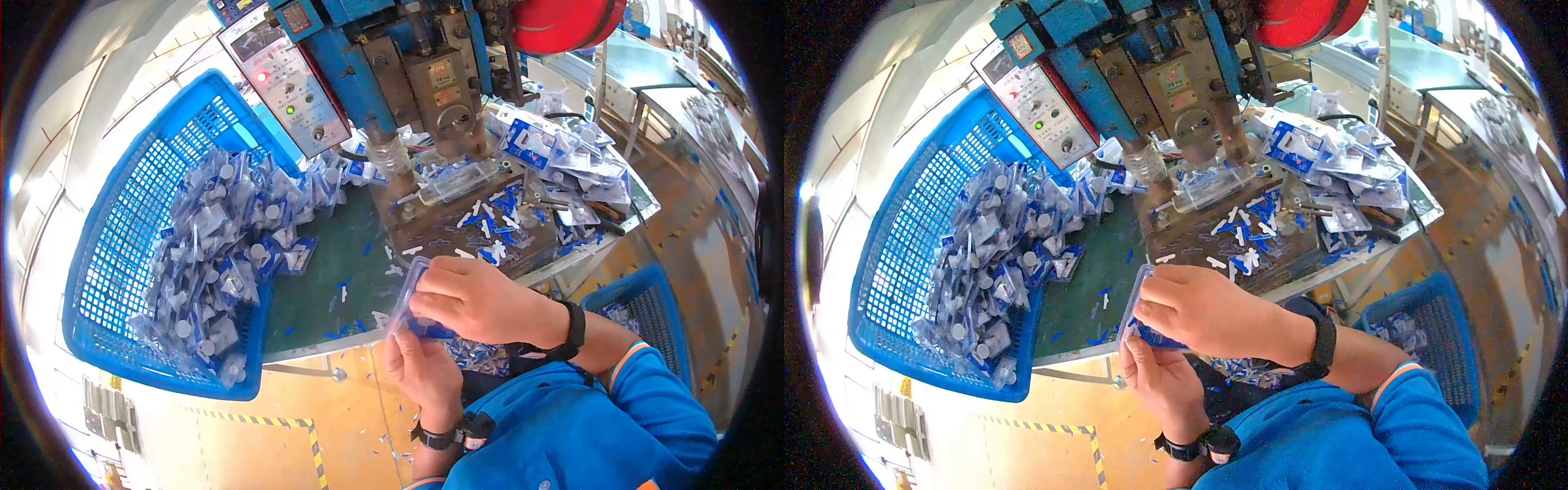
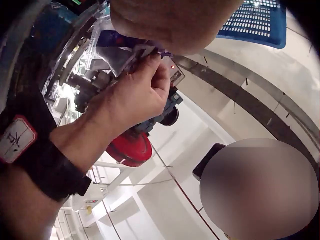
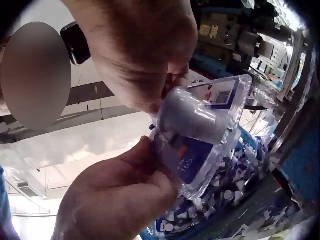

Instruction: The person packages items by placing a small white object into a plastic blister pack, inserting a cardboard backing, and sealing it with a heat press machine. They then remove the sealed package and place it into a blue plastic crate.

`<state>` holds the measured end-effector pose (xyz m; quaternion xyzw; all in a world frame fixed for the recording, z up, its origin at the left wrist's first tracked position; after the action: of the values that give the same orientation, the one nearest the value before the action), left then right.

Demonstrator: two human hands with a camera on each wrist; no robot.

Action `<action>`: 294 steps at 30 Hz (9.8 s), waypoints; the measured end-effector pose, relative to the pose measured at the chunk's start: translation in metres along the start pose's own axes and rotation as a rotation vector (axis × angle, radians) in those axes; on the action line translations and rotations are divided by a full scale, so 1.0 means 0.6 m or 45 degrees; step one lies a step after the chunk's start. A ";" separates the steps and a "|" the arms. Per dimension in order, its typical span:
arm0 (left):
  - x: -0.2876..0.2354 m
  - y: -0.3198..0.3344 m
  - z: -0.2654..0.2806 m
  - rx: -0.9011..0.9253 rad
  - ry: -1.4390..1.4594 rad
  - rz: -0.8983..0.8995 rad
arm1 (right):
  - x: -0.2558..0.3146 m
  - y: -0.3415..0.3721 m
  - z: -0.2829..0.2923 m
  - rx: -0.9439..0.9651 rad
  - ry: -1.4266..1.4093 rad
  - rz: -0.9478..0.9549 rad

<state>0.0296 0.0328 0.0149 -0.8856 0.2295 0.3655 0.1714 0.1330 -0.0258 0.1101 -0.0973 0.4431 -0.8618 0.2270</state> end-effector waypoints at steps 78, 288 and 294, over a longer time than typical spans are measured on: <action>-0.123 -0.513 0.143 -0.081 -1.635 -0.306 | 0.043 0.469 0.229 0.801 -0.034 -1.495; 0.067 -0.200 -0.146 0.792 -1.934 -0.620 | -0.199 0.173 0.094 0.270 0.348 -0.449; 0.063 -0.200 -0.150 0.807 -1.983 -0.616 | -0.199 0.165 0.098 0.227 0.364 -0.404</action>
<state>0.1687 0.0800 0.0644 -0.3192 -0.0564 0.7392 0.5903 0.2899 -0.0608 0.0687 -0.0222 0.3720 -0.9274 0.0312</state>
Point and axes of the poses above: each hand's wrist, its own y-axis away from the middle knuckle, its own z-axis out of the back of the hand, x = y × z, the point moved 4 cm from there along -y, towards the middle knuckle, and after that the axes turned 12 degrees about z, right-handed, at the moved point
